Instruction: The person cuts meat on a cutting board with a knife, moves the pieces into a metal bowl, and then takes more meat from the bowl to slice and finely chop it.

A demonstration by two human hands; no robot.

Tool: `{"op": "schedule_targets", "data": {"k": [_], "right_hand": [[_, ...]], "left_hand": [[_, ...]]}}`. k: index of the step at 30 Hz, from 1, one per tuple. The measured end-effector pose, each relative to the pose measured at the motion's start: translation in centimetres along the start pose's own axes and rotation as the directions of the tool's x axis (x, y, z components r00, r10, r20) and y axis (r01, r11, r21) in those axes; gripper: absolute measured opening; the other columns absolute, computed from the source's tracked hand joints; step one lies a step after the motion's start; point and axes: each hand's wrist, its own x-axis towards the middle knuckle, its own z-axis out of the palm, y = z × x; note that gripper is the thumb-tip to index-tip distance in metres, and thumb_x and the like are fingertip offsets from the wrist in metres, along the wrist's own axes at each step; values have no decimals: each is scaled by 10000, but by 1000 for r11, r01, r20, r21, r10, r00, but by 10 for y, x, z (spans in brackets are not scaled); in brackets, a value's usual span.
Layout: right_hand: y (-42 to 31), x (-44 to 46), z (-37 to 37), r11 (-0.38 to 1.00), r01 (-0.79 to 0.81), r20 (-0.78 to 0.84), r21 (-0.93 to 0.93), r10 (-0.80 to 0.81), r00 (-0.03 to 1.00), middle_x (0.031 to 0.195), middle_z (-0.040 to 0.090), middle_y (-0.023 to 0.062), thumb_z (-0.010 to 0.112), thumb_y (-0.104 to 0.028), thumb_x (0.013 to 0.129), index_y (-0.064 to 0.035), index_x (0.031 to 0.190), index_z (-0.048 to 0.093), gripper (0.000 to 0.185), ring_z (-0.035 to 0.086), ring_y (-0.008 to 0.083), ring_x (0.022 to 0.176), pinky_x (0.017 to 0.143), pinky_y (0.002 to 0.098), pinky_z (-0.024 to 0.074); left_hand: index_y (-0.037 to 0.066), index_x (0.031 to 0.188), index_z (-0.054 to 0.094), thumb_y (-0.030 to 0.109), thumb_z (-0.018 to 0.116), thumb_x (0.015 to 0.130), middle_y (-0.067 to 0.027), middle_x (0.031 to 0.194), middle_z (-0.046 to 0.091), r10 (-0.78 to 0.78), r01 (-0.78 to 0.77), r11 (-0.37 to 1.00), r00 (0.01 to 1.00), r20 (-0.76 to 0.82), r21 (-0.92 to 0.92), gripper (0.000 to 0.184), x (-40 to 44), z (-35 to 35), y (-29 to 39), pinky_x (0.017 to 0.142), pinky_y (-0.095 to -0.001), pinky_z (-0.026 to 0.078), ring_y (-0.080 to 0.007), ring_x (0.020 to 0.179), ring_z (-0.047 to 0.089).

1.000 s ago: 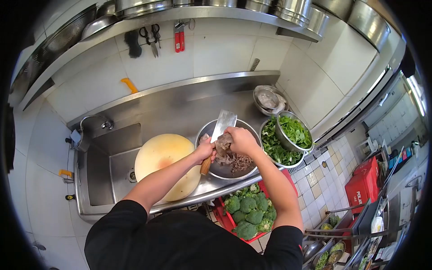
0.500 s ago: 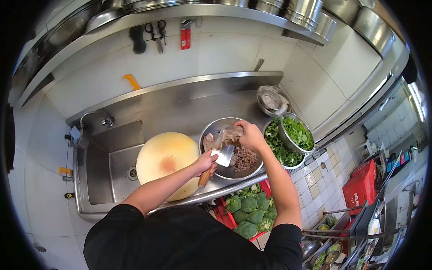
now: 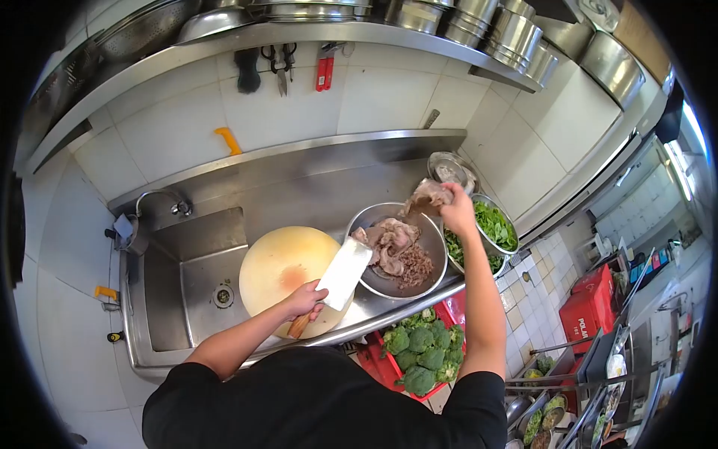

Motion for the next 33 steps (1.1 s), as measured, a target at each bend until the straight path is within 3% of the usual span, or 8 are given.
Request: {"op": "schedule_targets", "data": {"k": [9, 16, 20, 23, 25, 27, 29, 33], "right_hand": [[-93, -30, -15, 716, -325, 270, 618, 195, 943, 1204, 716, 87, 679, 48, 904, 2, 1400, 599, 504, 687, 180, 1057, 949, 315, 544], [-107, -92, 117, 634, -531, 484, 562, 268, 833, 1151, 739, 79, 672, 10, 925, 4, 1337, 653, 412, 709, 189, 1026, 933, 314, 546], [-110, -130, 193, 490, -609, 492, 624, 359, 793, 1165, 748, 129, 655, 42, 907, 41, 1347, 639, 440, 731, 219, 1035, 936, 330, 577], [-114, -147, 229, 485, -634, 473, 602, 423, 773, 1204, 735, 140, 650, 37, 921, 60, 1368, 618, 448, 734, 239, 1040, 968, 356, 568], [-130, -155, 230, 474, -633, 462, 612, 436, 773, 1202, 734, 129, 668, 29, 913, 53, 1368, 621, 457, 727, 232, 1055, 971, 349, 562], [-138, -160, 228, 529, -609, 429, 591, 433, 793, 1215, 729, 122, 686, 29, 902, 45, 1369, 624, 472, 719, 225, 1075, 971, 340, 558], [-136, -160, 215, 622, -534, 348, 572, 405, 845, 1237, 720, 120, 693, 42, 888, 35, 1374, 624, 492, 709, 219, 1096, 975, 327, 555], [-149, -160, 170, 688, -459, 244, 562, 392, 887, 1287, 699, 129, 688, 73, 864, 26, 1403, 606, 547, 690, 208, 1133, 992, 322, 550]], "left_hand": [[72, 1383, 511, 216, 532, 1115, -21, 680, 528, 50, -62, 997, 977, -206, -52, 306, -92, -80, -30, 426, -306, 453, -122, 456, 492], [32, 1281, 571, 219, 532, 1067, -86, 682, 640, -38, 96, 927, 985, -166, 362, 287, -131, -104, -90, 440, -370, 473, -170, 459, 591], [27, 1173, 601, 278, 537, 1039, -219, 762, 702, 32, 9, 803, 998, -59, 595, 291, -126, -94, -116, 580, -478, 555, -322, 556, 698], [27, 1178, 601, 286, 540, 1028, -259, 839, 717, 420, -279, 597, 908, 3, 752, 306, -86, -115, -163, 622, -503, 571, -371, 613, 719], [38, 1247, 602, 308, 558, 1013, -300, 1028, 726, 72, 27, 705, 991, -109, 708, 359, -90, -125, -110, 829, -531, 579, -451, 924, 736], [40, 1244, 603, 270, 560, 1002, -271, 988, 733, 262, -67, 674, 953, -154, 735, 336, -50, -177, -136, 732, -507, 591, -390, 836, 741], [27, 1257, 591, 255, 562, 1008, -295, 1099, 730, 54, 183, 729, 945, -322, 660, 339, -95, -198, -45, 891, -545, 567, -459, 1015, 725], [16, 1241, 561, 218, 553, 1017, -347, 1094, 708, 283, 298, 674, 741, -609, 676, 301, -117, -235, -20, 927, -608, 538, -511, 1068, 693]]}}
